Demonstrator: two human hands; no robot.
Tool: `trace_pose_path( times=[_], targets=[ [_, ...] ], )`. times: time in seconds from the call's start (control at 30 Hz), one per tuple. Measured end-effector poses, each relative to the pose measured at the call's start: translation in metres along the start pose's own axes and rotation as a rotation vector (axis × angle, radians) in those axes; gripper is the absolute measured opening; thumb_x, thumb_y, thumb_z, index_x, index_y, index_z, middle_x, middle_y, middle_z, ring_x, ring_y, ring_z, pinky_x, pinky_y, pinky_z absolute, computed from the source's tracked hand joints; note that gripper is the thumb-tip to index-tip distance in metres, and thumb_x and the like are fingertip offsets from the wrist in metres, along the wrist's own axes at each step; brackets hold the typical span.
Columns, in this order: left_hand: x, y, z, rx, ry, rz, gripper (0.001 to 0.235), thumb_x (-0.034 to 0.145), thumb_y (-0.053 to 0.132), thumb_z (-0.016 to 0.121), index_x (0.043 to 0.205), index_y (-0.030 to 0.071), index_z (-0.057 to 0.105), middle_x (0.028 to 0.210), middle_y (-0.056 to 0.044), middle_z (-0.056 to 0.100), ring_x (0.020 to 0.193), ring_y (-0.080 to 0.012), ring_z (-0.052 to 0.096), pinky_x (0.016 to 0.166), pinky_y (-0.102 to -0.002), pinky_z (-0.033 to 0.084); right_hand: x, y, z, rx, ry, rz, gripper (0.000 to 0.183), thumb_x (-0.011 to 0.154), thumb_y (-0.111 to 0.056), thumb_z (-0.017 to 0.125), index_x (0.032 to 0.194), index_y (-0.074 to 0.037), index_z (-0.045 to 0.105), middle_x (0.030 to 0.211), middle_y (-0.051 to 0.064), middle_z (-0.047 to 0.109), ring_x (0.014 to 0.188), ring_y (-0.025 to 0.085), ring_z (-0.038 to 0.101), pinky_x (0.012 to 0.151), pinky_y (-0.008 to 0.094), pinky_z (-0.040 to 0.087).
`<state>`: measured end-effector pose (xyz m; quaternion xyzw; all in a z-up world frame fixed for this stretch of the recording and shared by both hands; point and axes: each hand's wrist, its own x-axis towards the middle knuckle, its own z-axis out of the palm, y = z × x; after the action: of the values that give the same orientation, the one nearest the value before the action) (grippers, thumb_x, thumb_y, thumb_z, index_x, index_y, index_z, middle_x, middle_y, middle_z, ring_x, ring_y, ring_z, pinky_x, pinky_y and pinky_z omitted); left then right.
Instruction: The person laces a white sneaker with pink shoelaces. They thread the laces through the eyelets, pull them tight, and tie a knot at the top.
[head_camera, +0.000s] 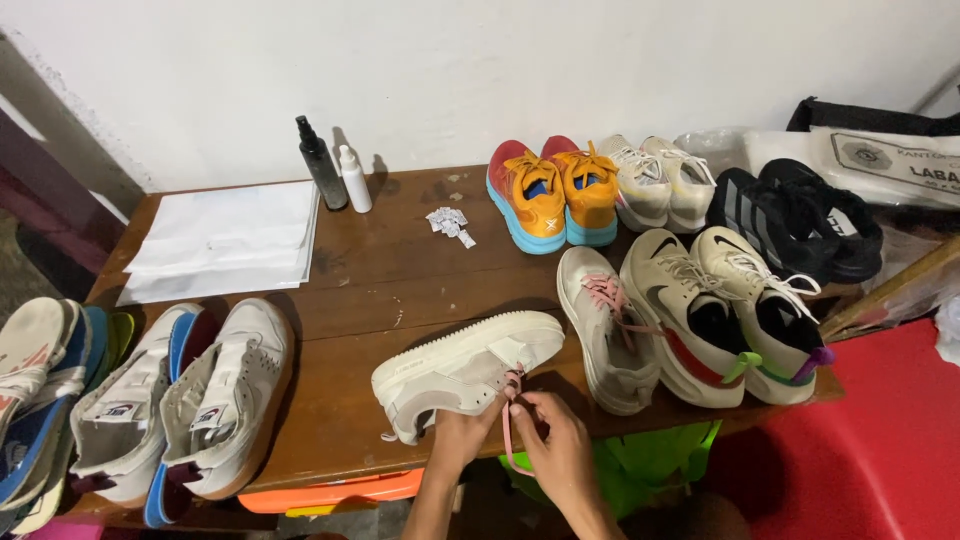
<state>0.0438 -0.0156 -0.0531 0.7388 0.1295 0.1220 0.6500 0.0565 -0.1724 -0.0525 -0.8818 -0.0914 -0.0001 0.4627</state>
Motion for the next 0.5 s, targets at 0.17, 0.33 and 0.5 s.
trace_pose_path(
  times=[0.17,0.33,0.5],
  targets=[
    [0.005,-0.018,0.002,0.006,0.001,0.059,0.053,0.084,0.037,0.079,0.127,0.009,0.069,0.130,-0.008,0.074,0.123,-0.0211,0.066,0.109,-0.032,0.047,0.008,0.002,0.002,0.054,-0.039,0.064,0.034,0.096,-0.047,0.059,0.104,-0.016,0.070,0.085,0.000,0.070,0.083,0.017,0.062,0.074,0.032,0.048],
    [0.007,-0.023,0.001,-0.006,0.014,0.175,0.046,0.086,0.025,0.079,0.127,0.007,0.069,0.130,-0.010,0.074,0.123,-0.0224,0.067,0.109,-0.034,0.047,0.010,0.002,0.004,0.007,-0.094,0.060,0.037,0.097,-0.050,0.056,0.097,-0.014,0.067,0.089,0.002,0.072,0.088,0.021,0.065,0.077,0.035,0.048],
    [0.008,-0.025,0.002,0.033,0.040,0.154,0.046,0.084,0.032,0.081,0.122,0.008,0.071,0.124,-0.008,0.077,0.118,-0.0207,0.069,0.105,-0.033,0.049,0.006,-0.015,-0.007,0.206,-0.147,0.142,0.026,0.099,-0.034,0.062,0.086,-0.012,0.068,0.080,-0.001,0.065,0.069,0.013,0.059,0.055,0.034,0.057]
  ],
)
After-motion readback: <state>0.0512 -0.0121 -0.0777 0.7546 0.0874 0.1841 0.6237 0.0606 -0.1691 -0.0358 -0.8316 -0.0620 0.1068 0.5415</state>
